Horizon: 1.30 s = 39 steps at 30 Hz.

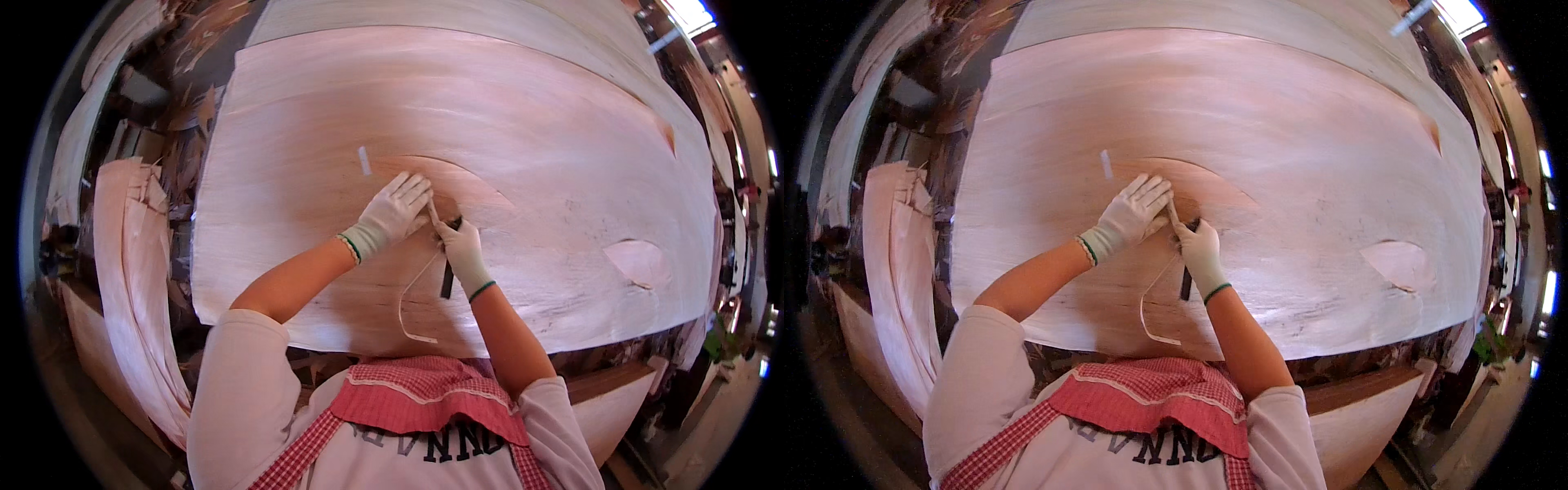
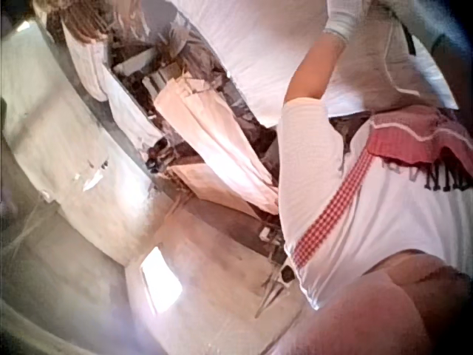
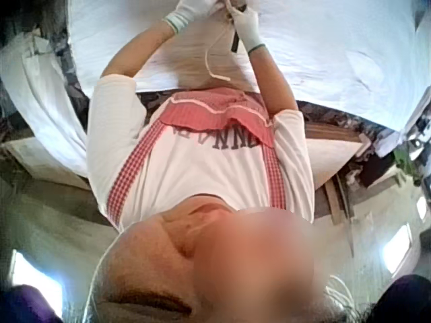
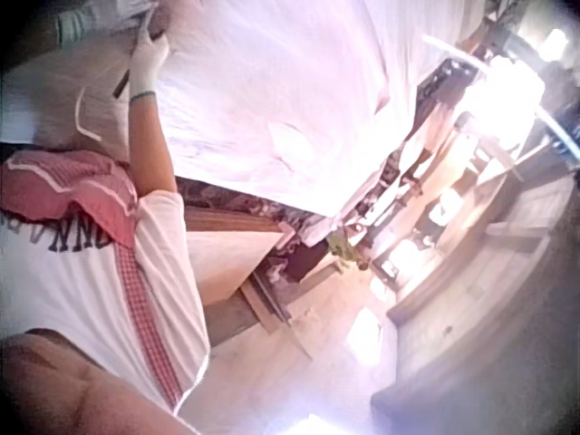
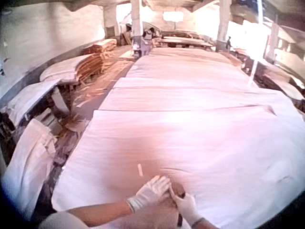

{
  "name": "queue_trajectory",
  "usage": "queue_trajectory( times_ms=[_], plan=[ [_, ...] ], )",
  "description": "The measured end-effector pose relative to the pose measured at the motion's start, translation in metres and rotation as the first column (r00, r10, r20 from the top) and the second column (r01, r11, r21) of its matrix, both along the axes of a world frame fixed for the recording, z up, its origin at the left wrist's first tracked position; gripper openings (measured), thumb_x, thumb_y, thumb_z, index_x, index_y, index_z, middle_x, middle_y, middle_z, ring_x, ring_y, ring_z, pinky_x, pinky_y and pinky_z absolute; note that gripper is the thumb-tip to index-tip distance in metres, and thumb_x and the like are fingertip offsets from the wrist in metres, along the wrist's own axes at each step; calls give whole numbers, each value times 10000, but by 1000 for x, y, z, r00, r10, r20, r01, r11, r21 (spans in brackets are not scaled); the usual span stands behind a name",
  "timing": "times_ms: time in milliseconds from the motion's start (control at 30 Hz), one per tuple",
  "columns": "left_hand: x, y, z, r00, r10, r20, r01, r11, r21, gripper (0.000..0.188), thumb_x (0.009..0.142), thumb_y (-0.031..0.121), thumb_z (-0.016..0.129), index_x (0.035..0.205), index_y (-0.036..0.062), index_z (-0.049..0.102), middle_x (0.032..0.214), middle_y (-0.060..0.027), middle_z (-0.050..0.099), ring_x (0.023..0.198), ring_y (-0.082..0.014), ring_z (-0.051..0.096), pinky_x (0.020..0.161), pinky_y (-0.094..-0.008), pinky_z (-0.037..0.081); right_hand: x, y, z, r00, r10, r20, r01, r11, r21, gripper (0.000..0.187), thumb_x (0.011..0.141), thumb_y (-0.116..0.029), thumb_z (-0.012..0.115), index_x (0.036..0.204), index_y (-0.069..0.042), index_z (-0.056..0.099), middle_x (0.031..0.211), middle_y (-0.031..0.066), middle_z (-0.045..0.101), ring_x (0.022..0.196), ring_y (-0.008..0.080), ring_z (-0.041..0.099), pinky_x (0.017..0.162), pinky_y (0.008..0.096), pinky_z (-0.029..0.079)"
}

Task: The person applies thin wood veneer sheets onto larger wood boards, using a utility knife to trim edges and small pieces, and securing parts with white tape.

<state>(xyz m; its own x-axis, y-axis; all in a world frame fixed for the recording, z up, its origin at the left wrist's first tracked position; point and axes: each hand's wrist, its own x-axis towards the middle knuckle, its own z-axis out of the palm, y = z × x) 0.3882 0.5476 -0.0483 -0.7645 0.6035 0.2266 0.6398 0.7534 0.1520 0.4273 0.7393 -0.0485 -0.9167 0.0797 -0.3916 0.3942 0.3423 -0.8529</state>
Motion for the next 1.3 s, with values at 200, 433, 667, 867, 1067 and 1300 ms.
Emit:
queue_trajectory(
  times_ms=[200, 433, 667, 867, 1067, 1300],
  plan=[
    [-14, 32, 11, 998, 23, 57, -16, 992, -124, 456, 935, 293, 514, 1314, 40, 515, 1426, -123, 462, 1325, -259, 423, 1154, -416, 247, -55, 63, 35, 1000, 20, 4, -20, 998, 61, 467, 876, -434, 656, 825, 26, 602, 603, 143, 588, 503, 255, 572, 523, 377, 467],
    [-48, 91, 0, 990, -126, 56, 124, 991, 49, 491, 938, 308, 514, 1349, 43, 478, 1436, -117, 452, 1345, -257, 397, 1156, -384, 248, -62, 91, 13, 970, 189, -151, -77, 831, 551, 386, 854, -367, 704, 800, 3, 606, 657, 88, 628, 519, 136, 564, 516, 290, 466],
    [-51, 123, 9, 977, -182, 107, 177, 983, 52, 480, 928, 329, 534, 1302, 27, 520, 1389, -124, 497, 1345, -254, 400, 1151, -396, 258, -47, 127, 25, 971, -218, 99, 221, 975, -24, 303, 851, -274, 708, 862, 23, 653, 683, 91, 638, 573, 154, 588, 533, 306, 484],
    [-29, 156, 6, 960, -276, -49, 278, 960, 45, 462, 854, 275, 626, 1222, -1, 577, 1300, -173, 554, 1270, -311, 468, 1124, -422, 300, -60, 154, 47, 959, 278, 47, -238, 708, 665, 214, 863, -245, 627, 905, -37, 653, 916, 211, 667, 886, 413, 618, 760, 489, 504],
    [-22, 206, 52, 888, -109, 446, 42, 987, 157, 398, 894, 179, 602, 1256, 19, 557, 1248, -97, 592, 1209, -212, 510, 1076, -364, 358, -7, 214, 104, 965, -180, -188, 170, 983, -69, 296, 900, -285, 675, 905, -10, 567, 709, 66, 623, 579, 122, 574, 553, 273, 492],
    [114, 340, 134, 346, -616, 707, -531, 493, 689, 200, 916, 36, 605, 1114, 13, 587, 1012, -25, 649, 924, -79, 614, 776, -218, 515, 146, 300, 145, 861, -118, -494, 210, 969, 134, 166, 897, -129, 626, 1008, -39, 541, 809, 176, 650, 761, 299, 682, 660, 381, 520]
  ],
)
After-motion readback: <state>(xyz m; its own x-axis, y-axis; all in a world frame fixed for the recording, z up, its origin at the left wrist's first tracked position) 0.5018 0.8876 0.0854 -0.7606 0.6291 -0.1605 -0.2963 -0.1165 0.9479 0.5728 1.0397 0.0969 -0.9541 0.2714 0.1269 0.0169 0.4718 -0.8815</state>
